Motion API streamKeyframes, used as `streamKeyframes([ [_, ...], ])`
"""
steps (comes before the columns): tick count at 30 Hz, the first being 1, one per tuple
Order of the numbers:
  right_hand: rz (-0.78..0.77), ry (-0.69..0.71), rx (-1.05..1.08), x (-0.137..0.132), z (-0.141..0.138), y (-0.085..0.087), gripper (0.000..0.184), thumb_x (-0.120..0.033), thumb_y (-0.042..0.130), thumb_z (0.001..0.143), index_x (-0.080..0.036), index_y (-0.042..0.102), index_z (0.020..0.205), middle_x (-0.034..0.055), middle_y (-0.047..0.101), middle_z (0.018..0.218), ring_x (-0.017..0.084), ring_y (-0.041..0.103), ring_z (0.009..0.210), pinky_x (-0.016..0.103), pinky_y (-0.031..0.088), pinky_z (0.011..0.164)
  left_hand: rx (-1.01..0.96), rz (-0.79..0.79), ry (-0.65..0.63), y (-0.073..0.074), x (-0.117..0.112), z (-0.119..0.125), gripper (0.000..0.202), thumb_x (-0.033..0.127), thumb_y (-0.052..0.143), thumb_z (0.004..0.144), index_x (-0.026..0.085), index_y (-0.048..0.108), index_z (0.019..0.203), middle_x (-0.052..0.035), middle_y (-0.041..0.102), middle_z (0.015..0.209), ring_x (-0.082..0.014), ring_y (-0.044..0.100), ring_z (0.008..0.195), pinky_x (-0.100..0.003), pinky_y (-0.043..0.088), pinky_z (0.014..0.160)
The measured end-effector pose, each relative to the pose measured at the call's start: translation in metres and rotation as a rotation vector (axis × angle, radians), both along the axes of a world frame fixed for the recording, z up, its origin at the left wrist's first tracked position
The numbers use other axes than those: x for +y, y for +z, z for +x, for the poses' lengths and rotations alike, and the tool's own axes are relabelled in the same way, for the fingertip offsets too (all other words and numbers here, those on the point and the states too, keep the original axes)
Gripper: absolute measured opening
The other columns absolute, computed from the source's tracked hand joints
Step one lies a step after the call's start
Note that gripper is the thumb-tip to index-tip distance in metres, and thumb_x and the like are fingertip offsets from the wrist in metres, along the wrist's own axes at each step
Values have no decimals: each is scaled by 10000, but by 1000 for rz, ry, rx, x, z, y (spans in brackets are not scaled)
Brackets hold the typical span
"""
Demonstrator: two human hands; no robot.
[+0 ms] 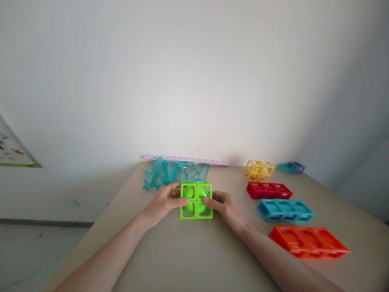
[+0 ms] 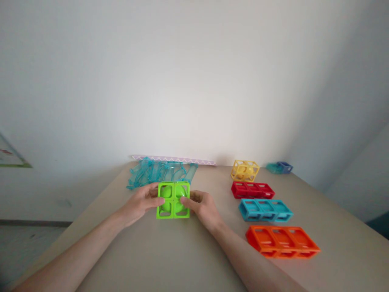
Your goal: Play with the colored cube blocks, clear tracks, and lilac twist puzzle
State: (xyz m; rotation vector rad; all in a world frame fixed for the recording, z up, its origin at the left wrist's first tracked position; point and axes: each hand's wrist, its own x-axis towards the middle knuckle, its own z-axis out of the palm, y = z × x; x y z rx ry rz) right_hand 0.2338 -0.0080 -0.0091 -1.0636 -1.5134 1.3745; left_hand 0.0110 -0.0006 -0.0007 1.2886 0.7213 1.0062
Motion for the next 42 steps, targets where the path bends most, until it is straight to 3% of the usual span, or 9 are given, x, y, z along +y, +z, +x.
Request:
streamKeyframes([
  [8,130,-93,-94,-3,2,3,462,-552,688,711,-140,731,915,91,716,862,252,635,808,336,478,701,-12,20,-33,-1,1,-3,502,223,766,699,150,602,1167,-101,710,1044,-245,671,935,-368,501,852],
  [20,-22,-32,38,-2,0,3,456,-539,694,718,-113,713,880,86,705,781,212,636,684,321,471,653,-10,-18,-33,4,-2,-2,504,270,770,695,146,612,1158,-110,709,1042,-244,674,913,-347,519,797],
  [24,-18,-45,35,-2,1,1,498,-597,664,719,-117,716,839,83,696,740,216,633,671,322,471,644,-36,-20,-68,6,-3,-3,465,244,750,714,144,612,1147,-98,705,1046,-224,674,912,-315,518,788],
  [30,-17,-50,21,-1,-2,-1,477,-550,702,709,-122,689,919,88,703,819,217,639,721,323,476,661,3,21,-36,2,-1,-3,468,251,760,704,144,593,1128,-94,704,1029,-240,670,933,-361,514,830],
  [33,56,-47,-35,-2,-3,-3,454,-519,688,740,-126,681,966,85,697,875,217,627,779,321,479,690,42,32,-8,0,-1,-2,513,261,779,673,151,564,1126,-93,692,1050,-240,663,952,-373,508,855],
  [37,210,-27,-191,-5,-4,-3,404,-452,685,768,-157,673,1043,52,672,908,187,585,796,289,464,692,134,109,51,-1,-3,-1,670,251,806,619,209,493,1210,-65,662,1092,-231,646,972,-357,519,837],
  [42,233,-18,-310,-8,-7,-1,473,-410,722,740,-149,622,1121,16,619,794,147,528,685,253,427,607,326,343,133,-1,-7,-1,669,235,781,645,241,487,1245,-67,634,1154,-235,610,1049,-341,490,897],
])
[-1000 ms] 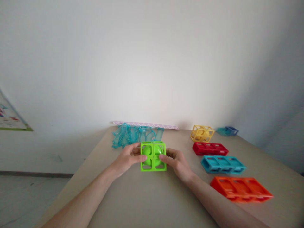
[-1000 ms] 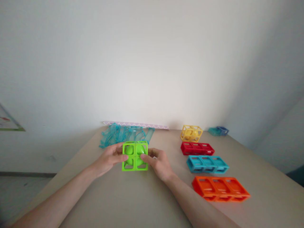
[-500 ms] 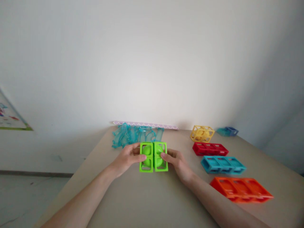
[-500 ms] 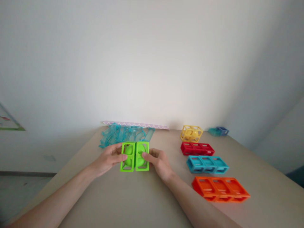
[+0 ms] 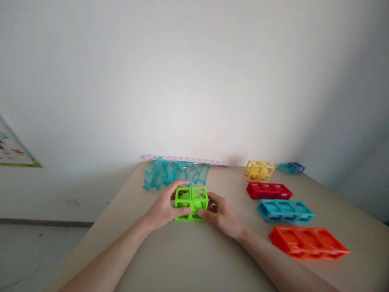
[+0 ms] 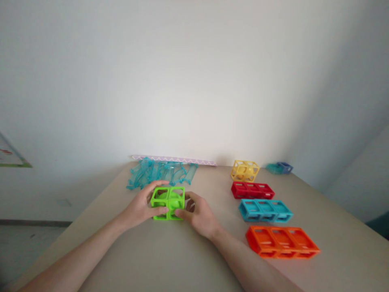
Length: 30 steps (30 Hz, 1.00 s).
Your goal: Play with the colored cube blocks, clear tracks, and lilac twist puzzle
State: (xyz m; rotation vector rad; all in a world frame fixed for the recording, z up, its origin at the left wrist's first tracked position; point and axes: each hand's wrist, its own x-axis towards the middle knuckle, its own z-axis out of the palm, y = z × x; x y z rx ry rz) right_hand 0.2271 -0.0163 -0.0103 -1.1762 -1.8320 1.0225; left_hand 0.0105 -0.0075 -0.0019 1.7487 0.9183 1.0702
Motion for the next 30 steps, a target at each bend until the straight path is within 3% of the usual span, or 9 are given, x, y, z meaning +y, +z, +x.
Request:
streamKeyframes([
  [4,8,16,-24,0,0,0,461,-385,725,745,-155,607,1126,14,613,812,147,533,706,250,422,619,115,134,43,2,-3,0,590,235,749,674,258,533,1223,-59,627,1171,-240,592,1079,-329,474,914],
  [11,11,63,-8,-1,0,-1,426,-350,711,762,-156,602,1126,1,594,786,137,515,686,238,399,595,136,133,12,7,-6,0,576,241,734,675,256,558,1223,-51,641,1156,-238,595,1051,-323,464,908],
  [15,17,51,-26,-2,-1,0,408,-325,705,767,-156,604,1124,-3,583,775,129,500,670,235,386,583,60,51,-1,5,-3,0,570,264,735,685,249,570,1230,-49,653,1113,-225,611,989,-302,479,855],
  [22,34,61,0,-2,0,1,385,-411,668,806,-170,625,1104,-12,558,755,112,447,632,237,357,565,-182,-25,146,5,4,-4,519,300,760,682,205,611,1170,-39,665,1028,-190,603,913,-262,469,795],
  [27,43,32,134,-3,0,0,352,-420,631,838,-176,636,1091,44,643,930,156,527,779,260,403,637,-319,-107,187,0,8,-5,396,311,764,686,205,644,1049,-16,667,954,-158,597,843,-240,464,730],
  [30,23,10,253,-2,0,1,354,-444,630,832,-162,643,1045,56,648,929,156,538,767,260,403,616,-352,-130,172,-1,9,-6,312,301,776,674,189,650,938,-7,672,897,-143,596,814,-221,452,697],
])
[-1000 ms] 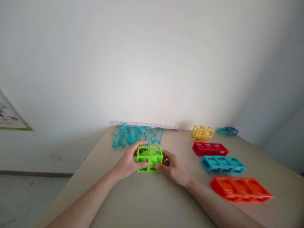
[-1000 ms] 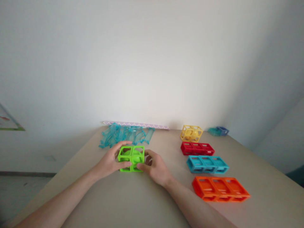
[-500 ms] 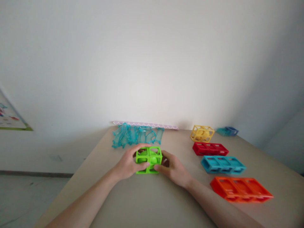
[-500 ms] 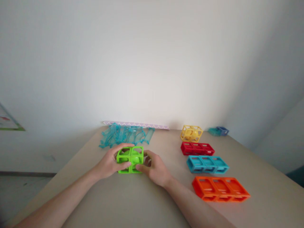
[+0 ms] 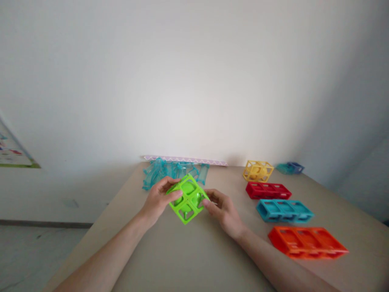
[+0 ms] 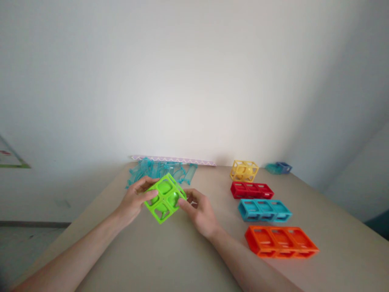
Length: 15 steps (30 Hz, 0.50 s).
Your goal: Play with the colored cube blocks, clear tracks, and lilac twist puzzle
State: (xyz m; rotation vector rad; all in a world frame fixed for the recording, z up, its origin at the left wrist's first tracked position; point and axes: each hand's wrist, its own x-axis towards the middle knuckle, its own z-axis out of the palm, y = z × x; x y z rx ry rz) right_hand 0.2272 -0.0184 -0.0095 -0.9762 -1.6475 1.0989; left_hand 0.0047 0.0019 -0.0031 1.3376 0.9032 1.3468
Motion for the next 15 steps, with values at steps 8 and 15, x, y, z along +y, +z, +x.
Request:
streamKeyframes([
  [8,-119,-19,364,6,0,-1,480,-375,749,722,-212,545,1125,25,585,947,91,496,559,223,402,438,-49,-60,-106,-3,1,6,293,288,728,725,192,631,983,-46,690,982,-162,623,837,-247,474,682],
  [15,61,-379,347,5,0,4,353,-421,744,719,-183,579,921,-34,544,653,68,396,417,215,312,372,1,-142,-104,-2,1,5,363,377,674,768,185,630,1073,-105,654,1130,-217,627,963,-315,499,769],
])
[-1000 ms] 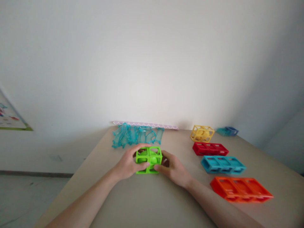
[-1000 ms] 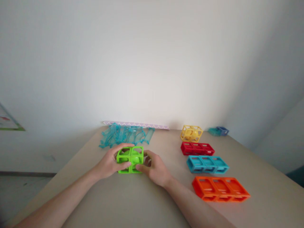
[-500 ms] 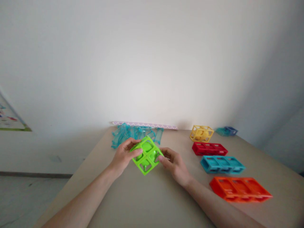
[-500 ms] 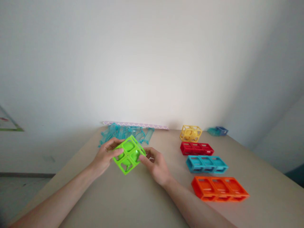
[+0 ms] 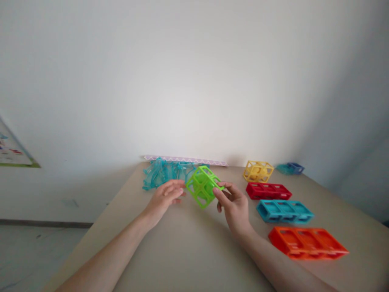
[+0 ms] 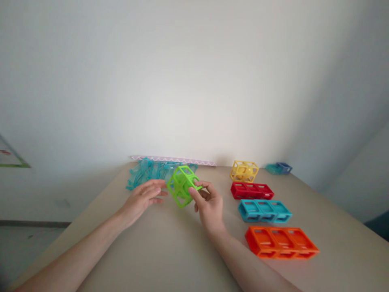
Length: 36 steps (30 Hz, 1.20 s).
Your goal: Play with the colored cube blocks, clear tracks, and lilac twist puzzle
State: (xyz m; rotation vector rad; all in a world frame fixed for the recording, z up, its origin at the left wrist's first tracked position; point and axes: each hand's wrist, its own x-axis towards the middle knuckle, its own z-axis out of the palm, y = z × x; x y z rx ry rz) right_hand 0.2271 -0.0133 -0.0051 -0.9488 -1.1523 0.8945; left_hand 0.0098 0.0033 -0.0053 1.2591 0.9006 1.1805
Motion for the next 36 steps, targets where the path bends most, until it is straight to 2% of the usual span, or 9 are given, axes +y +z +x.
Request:
streamKeyframes([
  [4,3,-217,-173,10,7,-5,454,-448,702,742,-160,568,1067,-37,528,599,112,458,450,238,350,415,3,-27,0,0,0,-2,391,405,667,768,182,624,1085,-121,659,1120,-205,639,901,-325,499,758],
  [8,-32,-211,-217,21,12,-10,614,-407,660,739,-105,497,1248,56,617,818,152,552,602,276,449,527,13,-25,-29,-2,1,-2,374,388,659,778,170,622,1080,-125,658,1088,-193,636,867,-317,492,731],
  [15,-7,-12,-241,27,13,-15,820,-320,606,727,-150,257,1448,119,606,1082,225,600,988,305,512,705,19,-30,-26,2,-1,-1,338,370,660,775,169,637,1045,-106,651,1052,-178,623,839,-296,478,704],
  [19,15,-164,-435,30,17,-20,696,-269,547,730,-184,351,1391,144,493,1251,228,580,999,336,526,737,14,-23,-26,1,-1,-1,348,376,666,764,171,646,1045,-108,655,1044,-183,623,833,-297,477,696],
  [22,-51,-347,-695,29,20,-19,602,-213,532,705,-122,457,1296,174,496,1209,274,539,1059,406,476,887,21,-15,-35,0,-1,-1,332,367,656,776,173,645,1045,-102,651,1043,-176,617,829,-289,476,691],
  [24,-126,-374,-902,29,19,-17,604,-192,526,710,-97,454,1301,183,509,1209,290,494,1143,403,398,992,31,-12,-39,-1,0,-2,321,361,646,787,173,640,1047,-100,645,1047,-172,614,830,-287,476,690],
  [27,-221,-356,-1113,30,16,-16,645,-215,526,734,-91,402,1355,194,513,1259,315,453,1209,407,363,1005,45,-11,-39,0,0,-2,317,362,640,795,173,636,1049,-98,640,1049,-171,612,831,-288,477,692],
  [31,-269,-383,-1190,38,13,-21,677,-284,528,754,-37,388,1368,249,506,1281,388,441,1205,487,335,978,41,-15,-38,1,-1,-3,316,365,650,782,171,644,1032,-95,642,1040,-173,610,828,-285,476,689],
  [36,-259,-421,-1262,42,11,-25,680,-343,482,805,-40,358,1401,237,495,1323,389,411,1227,496,279,1001,48,-12,-41,-2,1,-3,331,362,653,776,165,640,1042,-102,643,1038,-177,612,830,-280,475,682],
])
